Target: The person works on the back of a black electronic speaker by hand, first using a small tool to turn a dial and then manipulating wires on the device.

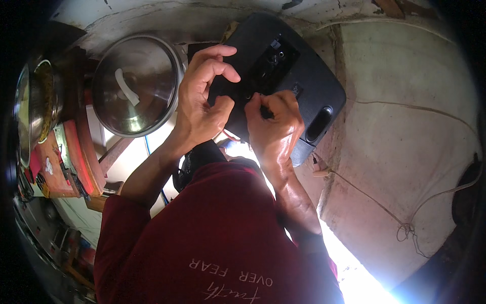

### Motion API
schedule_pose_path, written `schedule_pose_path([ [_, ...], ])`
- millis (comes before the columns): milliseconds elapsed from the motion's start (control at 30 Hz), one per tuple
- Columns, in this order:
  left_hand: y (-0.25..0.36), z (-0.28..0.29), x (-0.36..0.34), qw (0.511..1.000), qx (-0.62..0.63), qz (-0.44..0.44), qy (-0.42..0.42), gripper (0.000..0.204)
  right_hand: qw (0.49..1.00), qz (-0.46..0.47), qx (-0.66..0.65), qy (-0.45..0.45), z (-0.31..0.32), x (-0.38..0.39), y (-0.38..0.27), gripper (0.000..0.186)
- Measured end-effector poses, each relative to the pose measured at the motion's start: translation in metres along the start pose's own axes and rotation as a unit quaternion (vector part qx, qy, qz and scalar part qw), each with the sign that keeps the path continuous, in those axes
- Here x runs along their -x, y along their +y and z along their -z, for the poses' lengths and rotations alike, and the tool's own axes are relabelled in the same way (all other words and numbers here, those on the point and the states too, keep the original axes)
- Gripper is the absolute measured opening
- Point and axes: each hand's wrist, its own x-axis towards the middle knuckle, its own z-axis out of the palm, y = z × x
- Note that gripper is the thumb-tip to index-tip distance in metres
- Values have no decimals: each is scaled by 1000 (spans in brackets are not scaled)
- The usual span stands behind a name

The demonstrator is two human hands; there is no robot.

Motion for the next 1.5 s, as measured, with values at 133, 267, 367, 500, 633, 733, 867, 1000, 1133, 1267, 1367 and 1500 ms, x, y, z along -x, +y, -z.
schedule_pose_path([
  [133, 0, 0, 0, 1000, 4, 1, -1, 35, 1000, -9, -5, 0, 0, -1, -2, 11],
  [267, 0, 0, 0, 1000, 6, 6, -2, 35, 1000, -5, -4, 2, -1, -1, -1, 12],
  [367, 0, 0, 1, 1000, 4, 7, -1, 35, 1000, 7, -9, 6, -1, -1, 1, 11],
  [500, -1, 0, 1, 1000, -1, 3, -2, 35, 1000, 6, -3, -8, 2, -5, 0, 11],
  [633, -1, 0, 1, 1000, -3, 0, -3, 36, 999, 4, 5, -52, 11, -17, -5, 11],
  [733, 4, 1, 2, 999, 24, 35, -19, 43, 997, 15, 5, -71, 13, -23, -4, 12],
  [867, 9, 1, 2, 997, 37, 61, -24, 46, 997, 13, 3, -81, 14, -25, -3, 13],
  [1000, 8, 3, 2, 999, 14, 44, -17, 42, 994, 7, -5, -108, 19, -27, -3, 9],
  [1133, 10, 4, 2, 999, -8, 28, -20, 39, 991, 22, 10, -133, 28, -26, 1, 9],
  [1267, 7, 1, 2, 999, -24, -5, -21, 39, 989, 35, 11, -143, 33, -20, 10, 16],
  [1367, 9, 0, 2, 1000, -19, 7, -23, 41, 989, 28, 17, -144, 35, -17, 12, 19],
  [1500, 9, 2, 1, 999, -42, 2, -28, 40, 991, 15, 26, -130, 34, -19, 6, 16],
])
